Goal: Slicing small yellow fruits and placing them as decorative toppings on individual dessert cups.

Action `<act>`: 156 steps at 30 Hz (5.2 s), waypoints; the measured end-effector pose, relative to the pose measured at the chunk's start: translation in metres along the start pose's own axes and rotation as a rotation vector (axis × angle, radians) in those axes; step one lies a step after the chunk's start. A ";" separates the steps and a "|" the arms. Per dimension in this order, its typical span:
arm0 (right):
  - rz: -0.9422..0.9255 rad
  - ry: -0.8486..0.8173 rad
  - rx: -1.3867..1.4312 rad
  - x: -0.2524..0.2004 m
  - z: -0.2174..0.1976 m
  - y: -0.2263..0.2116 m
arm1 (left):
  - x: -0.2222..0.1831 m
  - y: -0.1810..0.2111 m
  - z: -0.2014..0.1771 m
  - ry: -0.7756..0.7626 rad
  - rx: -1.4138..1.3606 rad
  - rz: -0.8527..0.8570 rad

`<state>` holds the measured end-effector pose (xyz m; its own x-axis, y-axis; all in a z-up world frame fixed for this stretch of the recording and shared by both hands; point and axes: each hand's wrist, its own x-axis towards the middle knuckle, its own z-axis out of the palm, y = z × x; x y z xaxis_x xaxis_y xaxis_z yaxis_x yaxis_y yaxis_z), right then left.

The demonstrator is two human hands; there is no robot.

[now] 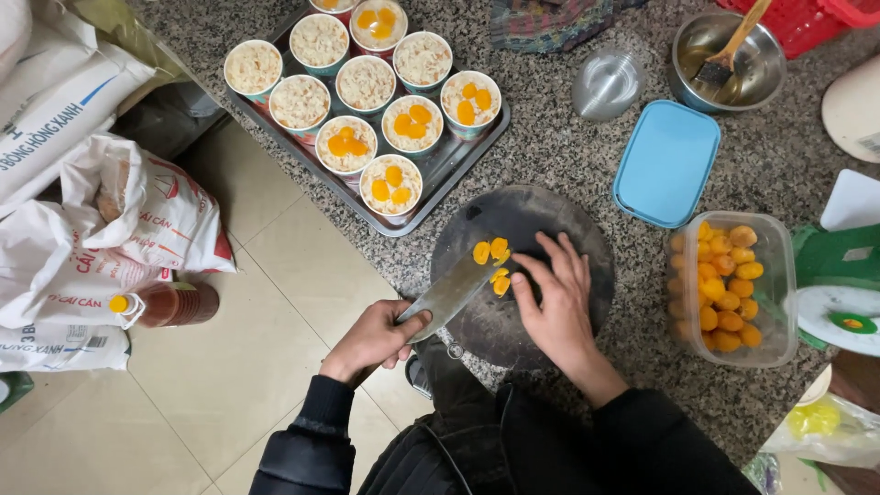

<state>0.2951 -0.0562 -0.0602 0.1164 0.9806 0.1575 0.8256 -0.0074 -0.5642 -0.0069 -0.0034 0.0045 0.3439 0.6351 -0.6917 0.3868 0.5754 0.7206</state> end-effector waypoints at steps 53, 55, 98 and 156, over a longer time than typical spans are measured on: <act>-0.269 -0.357 -0.134 0.301 0.094 -0.159 | 0.026 0.115 -0.158 0.519 0.133 -0.171; -0.249 -0.349 -0.136 0.302 0.099 -0.155 | 0.019 0.112 -0.158 0.534 0.114 -0.174; -0.033 -0.075 -0.085 -0.025 -0.017 0.007 | -0.034 -0.014 0.018 -0.031 0.166 -0.134; -0.052 0.118 0.030 0.293 0.114 -0.073 | 0.018 0.055 -0.142 0.368 -0.136 0.055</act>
<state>0.2055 0.2545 -0.0653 0.1394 0.9498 0.2801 0.8156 0.0503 -0.5764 -0.1012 0.1128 0.0384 0.0220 0.7949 -0.6063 0.2507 0.5827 0.7731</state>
